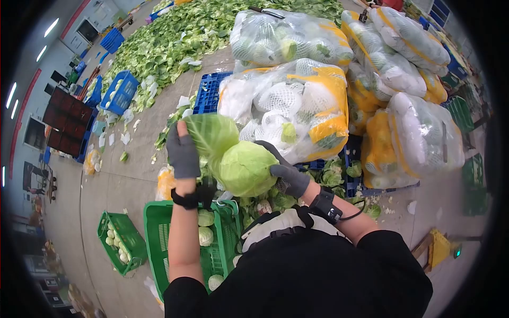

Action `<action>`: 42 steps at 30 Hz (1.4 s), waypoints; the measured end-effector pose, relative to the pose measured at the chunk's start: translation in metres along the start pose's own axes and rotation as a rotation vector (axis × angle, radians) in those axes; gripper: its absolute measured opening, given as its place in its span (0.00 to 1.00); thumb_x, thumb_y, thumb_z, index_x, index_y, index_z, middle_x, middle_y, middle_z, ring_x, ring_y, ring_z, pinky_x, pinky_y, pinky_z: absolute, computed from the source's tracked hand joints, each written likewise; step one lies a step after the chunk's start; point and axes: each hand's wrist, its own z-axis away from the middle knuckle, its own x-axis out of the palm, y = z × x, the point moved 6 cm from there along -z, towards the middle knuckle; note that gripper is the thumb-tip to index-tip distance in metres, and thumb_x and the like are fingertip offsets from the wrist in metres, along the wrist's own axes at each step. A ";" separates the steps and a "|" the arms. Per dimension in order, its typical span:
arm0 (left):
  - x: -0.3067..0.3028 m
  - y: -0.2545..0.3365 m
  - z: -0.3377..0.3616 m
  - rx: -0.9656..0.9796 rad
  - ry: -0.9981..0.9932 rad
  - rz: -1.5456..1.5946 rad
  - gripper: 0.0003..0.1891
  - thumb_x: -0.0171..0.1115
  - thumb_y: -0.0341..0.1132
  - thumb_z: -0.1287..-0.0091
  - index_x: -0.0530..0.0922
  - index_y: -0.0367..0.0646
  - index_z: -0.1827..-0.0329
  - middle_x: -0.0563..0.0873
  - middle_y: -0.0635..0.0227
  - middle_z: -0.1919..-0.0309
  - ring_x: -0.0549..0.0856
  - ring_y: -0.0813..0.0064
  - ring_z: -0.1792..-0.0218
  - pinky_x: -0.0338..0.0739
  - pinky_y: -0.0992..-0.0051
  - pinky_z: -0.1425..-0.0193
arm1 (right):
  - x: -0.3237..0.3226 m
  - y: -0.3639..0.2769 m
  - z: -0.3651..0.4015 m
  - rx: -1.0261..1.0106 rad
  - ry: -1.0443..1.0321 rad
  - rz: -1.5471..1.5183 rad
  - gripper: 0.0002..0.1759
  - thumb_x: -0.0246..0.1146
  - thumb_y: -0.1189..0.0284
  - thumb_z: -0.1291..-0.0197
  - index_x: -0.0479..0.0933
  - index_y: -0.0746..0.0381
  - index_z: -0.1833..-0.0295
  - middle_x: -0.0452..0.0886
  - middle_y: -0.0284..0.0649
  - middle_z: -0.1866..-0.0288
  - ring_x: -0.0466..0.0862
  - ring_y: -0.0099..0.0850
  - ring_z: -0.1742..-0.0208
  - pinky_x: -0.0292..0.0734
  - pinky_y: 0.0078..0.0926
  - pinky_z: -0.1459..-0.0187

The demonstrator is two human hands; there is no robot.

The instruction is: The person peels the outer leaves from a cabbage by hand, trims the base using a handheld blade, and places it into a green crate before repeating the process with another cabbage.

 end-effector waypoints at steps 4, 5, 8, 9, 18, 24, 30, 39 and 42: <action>0.007 -0.021 0.026 -0.161 -0.055 0.180 0.26 0.41 0.52 0.31 0.70 0.33 0.51 0.77 0.61 0.58 0.78 0.72 0.59 0.72 0.74 0.54 | -0.003 0.004 0.000 -0.035 0.005 -0.117 0.47 0.68 0.58 0.58 0.52 0.59 0.33 0.62 0.39 0.38 0.61 0.33 0.35 0.57 0.31 0.36; 0.025 -0.004 0.046 0.013 -0.287 0.358 0.30 0.42 0.53 0.32 0.61 0.32 0.41 0.72 0.57 0.47 0.73 0.69 0.48 0.66 0.72 0.43 | -0.006 0.002 0.002 -0.028 0.028 -0.039 0.48 0.68 0.58 0.59 0.52 0.59 0.33 0.62 0.40 0.38 0.61 0.33 0.35 0.57 0.31 0.36; 0.045 -0.009 0.093 -0.216 -0.547 0.335 0.39 0.54 0.54 0.39 0.55 0.32 0.35 0.66 0.56 0.40 0.66 0.67 0.39 0.58 0.72 0.36 | -0.011 -0.008 0.002 -0.028 0.010 0.182 0.50 0.69 0.56 0.60 0.52 0.60 0.33 0.62 0.41 0.38 0.62 0.34 0.36 0.57 0.31 0.36; 0.047 -0.014 0.096 -0.375 -0.581 0.427 0.39 0.56 0.55 0.41 0.58 0.33 0.36 0.70 0.56 0.42 0.69 0.67 0.41 0.61 0.72 0.37 | -0.012 -0.015 -0.001 -0.051 -0.034 0.328 0.51 0.69 0.55 0.60 0.51 0.61 0.33 0.62 0.42 0.38 0.62 0.34 0.36 0.58 0.31 0.37; 0.033 -0.061 0.090 -0.600 -0.357 -0.309 0.28 0.59 0.57 0.43 0.76 0.33 0.62 0.81 0.56 0.66 0.80 0.70 0.64 0.72 0.71 0.58 | -0.036 0.027 0.003 0.478 0.085 -0.314 0.31 0.58 0.57 0.43 0.60 0.56 0.35 0.68 0.37 0.39 0.70 0.27 0.41 0.67 0.32 0.42; 0.041 -0.045 0.094 -0.233 -0.527 -0.116 0.16 0.58 0.40 0.38 0.76 0.34 0.58 0.83 0.58 0.64 0.83 0.65 0.64 0.75 0.70 0.59 | -0.025 0.027 0.024 0.343 -0.012 -0.302 0.39 0.61 0.56 0.47 0.56 0.58 0.34 0.65 0.42 0.38 0.67 0.34 0.38 0.66 0.35 0.40; 0.065 -0.238 0.139 -1.098 -0.296 0.901 0.20 0.59 0.46 0.39 0.73 0.40 0.51 0.80 0.66 0.58 0.80 0.70 0.57 0.75 0.72 0.53 | -0.132 0.126 0.030 0.020 0.203 -0.318 0.28 0.54 0.57 0.42 0.63 0.58 0.39 0.67 0.37 0.38 0.71 0.32 0.41 0.67 0.37 0.42; 0.058 0.027 0.049 0.131 -0.444 0.307 0.49 0.69 0.46 0.50 0.47 0.42 0.31 0.62 0.60 0.38 0.62 0.65 0.36 0.58 0.64 0.34 | 0.003 -0.028 -0.044 -0.121 0.116 -0.548 0.33 0.48 0.47 0.41 0.61 0.55 0.36 0.64 0.41 0.36 0.67 0.41 0.38 0.62 0.44 0.38; 0.058 0.054 0.043 0.039 -0.405 0.598 0.55 0.76 0.39 0.60 0.47 0.40 0.31 0.60 0.61 0.36 0.63 0.67 0.36 0.58 0.68 0.34 | -0.001 -0.042 -0.042 -0.130 0.120 -0.528 0.30 0.43 0.49 0.36 0.58 0.57 0.35 0.62 0.43 0.35 0.66 0.41 0.36 0.65 0.44 0.39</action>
